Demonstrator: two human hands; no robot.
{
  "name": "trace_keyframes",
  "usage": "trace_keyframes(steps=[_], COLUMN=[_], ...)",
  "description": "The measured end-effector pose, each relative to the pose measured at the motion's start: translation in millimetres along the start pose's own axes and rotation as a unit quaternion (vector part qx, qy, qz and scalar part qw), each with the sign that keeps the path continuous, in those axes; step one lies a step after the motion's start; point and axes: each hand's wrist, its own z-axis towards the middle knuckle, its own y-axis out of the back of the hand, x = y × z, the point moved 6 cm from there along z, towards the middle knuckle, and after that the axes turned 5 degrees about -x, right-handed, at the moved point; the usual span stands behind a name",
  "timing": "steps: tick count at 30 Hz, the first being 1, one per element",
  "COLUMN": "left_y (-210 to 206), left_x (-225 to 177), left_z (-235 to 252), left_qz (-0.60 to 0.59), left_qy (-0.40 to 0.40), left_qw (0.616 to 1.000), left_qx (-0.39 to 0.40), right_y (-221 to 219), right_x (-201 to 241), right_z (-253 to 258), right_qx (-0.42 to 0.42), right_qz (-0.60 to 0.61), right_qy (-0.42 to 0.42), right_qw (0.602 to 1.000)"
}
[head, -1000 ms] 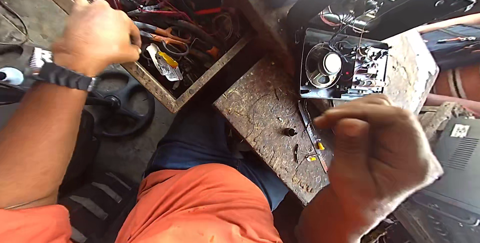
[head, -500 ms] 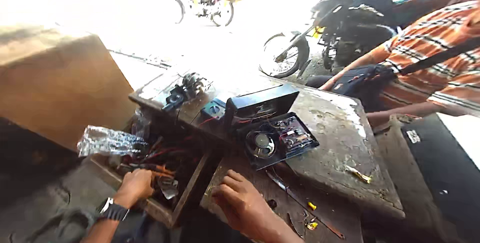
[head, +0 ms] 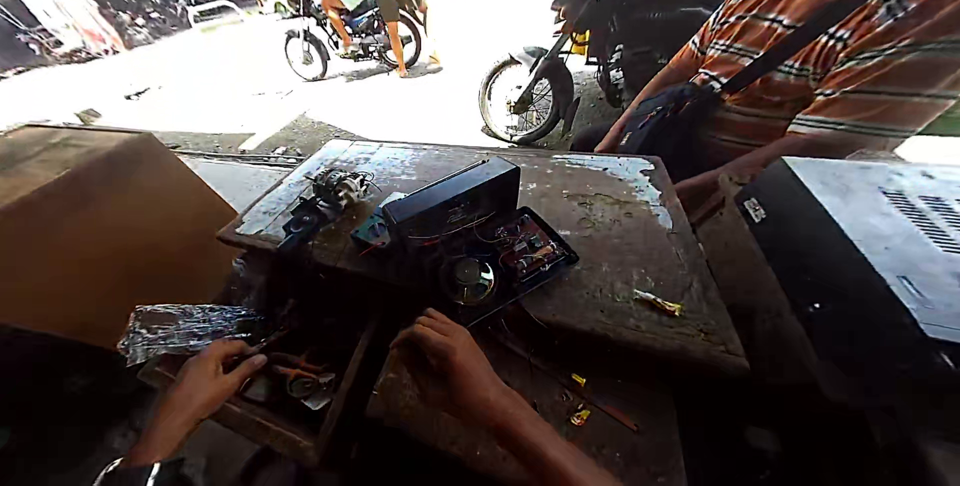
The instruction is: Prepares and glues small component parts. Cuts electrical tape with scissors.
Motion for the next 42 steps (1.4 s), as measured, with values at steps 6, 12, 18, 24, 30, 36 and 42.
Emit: trace_keyframes(steps=[6, 12, 18, 24, 30, 36, 42], left_y=[3, -27, -37, -41, -49, -44, -51], left_x=[-113, -200, -207, -205, -199, -187, -181], left_z=[-44, -86, -88, -92, -92, -94, -93], left_qz=[-0.3, -0.362, -0.368, -0.371, -0.401, -0.404, -0.467], left_qy=[-0.085, -0.2, -0.255, -0.259, -0.237, -0.265, -0.255], left_qw=[0.936, 0.887, 0.872, 0.872, 0.867, 0.86, 0.834], left_qx=[-0.164, -0.205, -0.198, -0.187, -0.177, -0.161, -0.147], right_y=[-7, -29, -39, -38, -29, -25, -14], right_x=[-7, -8, -5, -4, -11, -15, -8], right_z=[-1, -17, -27, -25, -22, -19, -20], right_qx=[0.006, 0.083, 0.052, 0.043, 0.038, 0.071, -0.023], right_qz=[0.097, 0.354, 0.406, 0.411, 0.291, 0.055, 0.083], right_qy=[-0.086, -0.324, -0.324, -0.293, -0.226, -0.165, -0.164], right_qw=[0.992, 0.873, 0.853, 0.862, 0.929, 0.982, 0.983])
